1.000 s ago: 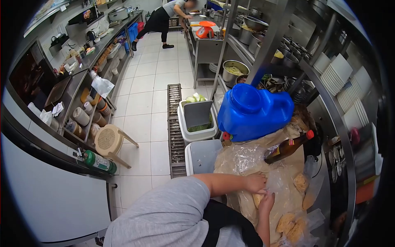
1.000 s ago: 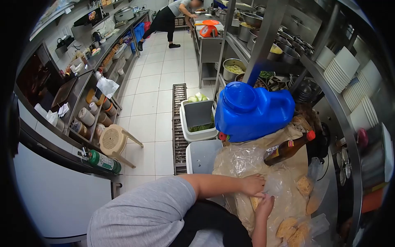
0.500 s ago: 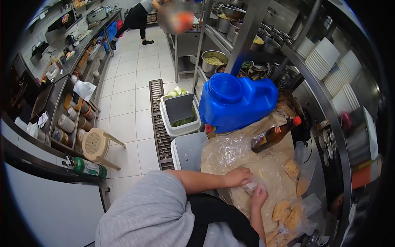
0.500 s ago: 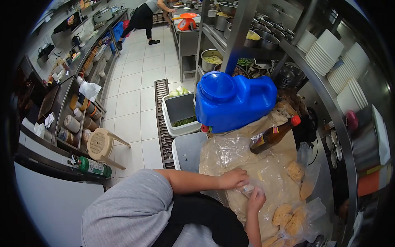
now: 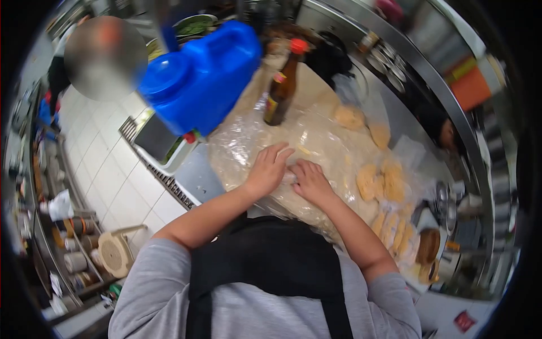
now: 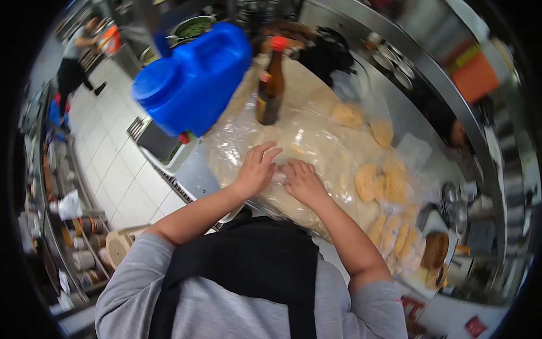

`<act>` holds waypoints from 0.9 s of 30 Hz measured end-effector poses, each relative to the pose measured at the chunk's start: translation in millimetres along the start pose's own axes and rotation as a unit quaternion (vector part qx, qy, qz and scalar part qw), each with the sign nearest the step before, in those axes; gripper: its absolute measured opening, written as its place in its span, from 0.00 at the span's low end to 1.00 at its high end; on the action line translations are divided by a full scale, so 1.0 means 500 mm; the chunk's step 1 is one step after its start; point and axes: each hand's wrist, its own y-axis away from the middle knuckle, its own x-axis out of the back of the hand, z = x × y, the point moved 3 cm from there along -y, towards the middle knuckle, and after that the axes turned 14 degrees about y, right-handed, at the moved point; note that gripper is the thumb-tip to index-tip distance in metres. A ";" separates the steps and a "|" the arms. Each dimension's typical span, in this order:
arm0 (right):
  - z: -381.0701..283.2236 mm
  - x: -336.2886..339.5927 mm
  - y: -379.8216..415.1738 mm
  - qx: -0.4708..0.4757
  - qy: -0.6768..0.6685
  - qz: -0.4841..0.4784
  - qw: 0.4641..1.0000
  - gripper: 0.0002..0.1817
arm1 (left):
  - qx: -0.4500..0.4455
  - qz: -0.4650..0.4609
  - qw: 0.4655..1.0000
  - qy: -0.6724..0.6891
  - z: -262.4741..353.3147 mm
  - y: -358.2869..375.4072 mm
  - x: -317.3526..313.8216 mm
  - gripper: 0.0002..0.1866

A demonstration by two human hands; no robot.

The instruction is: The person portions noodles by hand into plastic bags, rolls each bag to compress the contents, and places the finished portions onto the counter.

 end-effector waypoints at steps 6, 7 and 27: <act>0.025 -0.002 0.066 -0.022 -0.033 -0.003 0.999 0.33 | 0.034 -0.290 0.950 0.108 -0.004 0.004 -0.049 0.30; 0.026 0.004 0.087 -0.058 -0.055 0.020 0.997 0.34 | 0.039 -0.315 0.944 0.089 0.002 -0.006 -0.061 0.30; 0.212 0.309 0.606 -0.619 0.122 -0.163 0.759 0.29 | 0.364 -0.303 0.757 0.450 0.144 0.025 -0.307 0.20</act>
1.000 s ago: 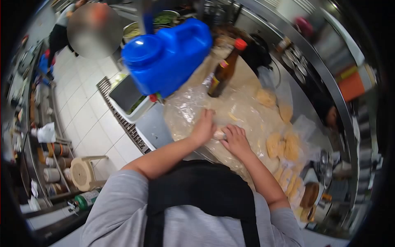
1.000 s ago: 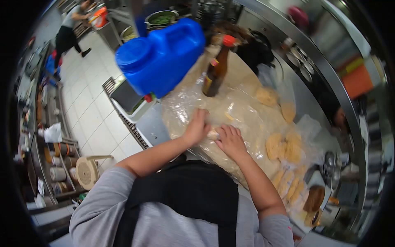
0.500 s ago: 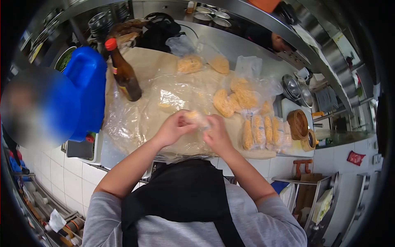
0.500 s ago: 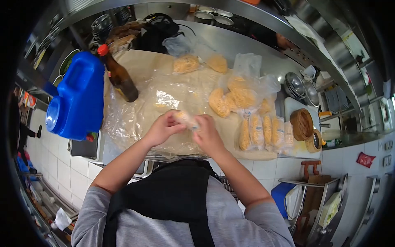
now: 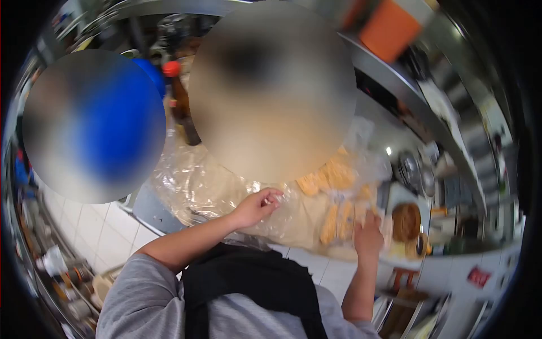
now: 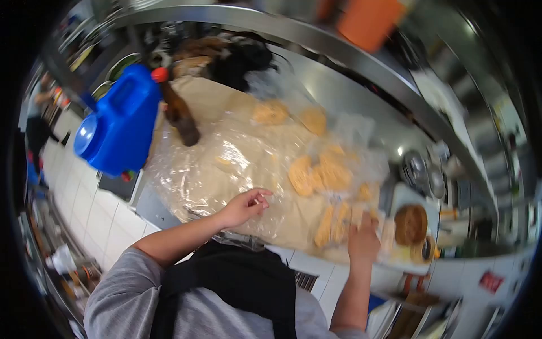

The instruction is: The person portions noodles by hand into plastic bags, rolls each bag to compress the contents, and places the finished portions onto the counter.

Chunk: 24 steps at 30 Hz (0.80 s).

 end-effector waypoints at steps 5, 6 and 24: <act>-0.005 0.097 -0.048 0.143 -0.021 0.106 0.984 0.30 | -0.088 0.152 0.980 -0.092 0.059 0.173 0.112 0.18; -0.039 0.127 -0.053 0.187 -0.044 0.102 0.976 0.29 | -0.095 0.190 0.971 -0.112 0.057 0.221 0.140 0.17; -1.451 -0.041 0.844 0.766 -0.120 -0.208 0.596 0.25 | -0.061 0.733 0.677 0.019 -0.170 1.493 0.602 0.15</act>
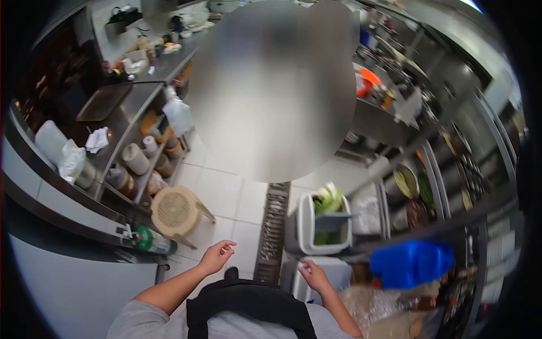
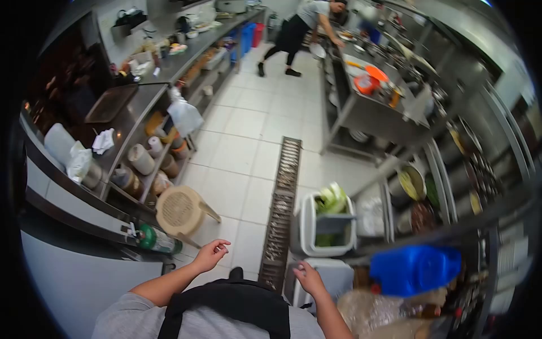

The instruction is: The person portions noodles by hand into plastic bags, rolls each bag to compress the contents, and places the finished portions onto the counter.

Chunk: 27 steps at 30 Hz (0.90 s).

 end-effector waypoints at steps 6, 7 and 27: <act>0.157 -0.227 -0.132 -0.151 0.076 -0.138 0.976 0.30 | -0.056 0.102 0.993 -0.014 0.126 -0.228 0.274 0.15; 0.146 -0.213 -0.162 -0.158 0.062 -0.104 0.980 0.30 | -0.076 0.118 0.990 -0.031 0.134 -0.273 0.302 0.15; -0.621 0.380 -1.887 0.217 0.153 0.016 0.964 0.21 | 0.467 0.235 0.840 -0.147 -0.152 -0.793 0.768 0.33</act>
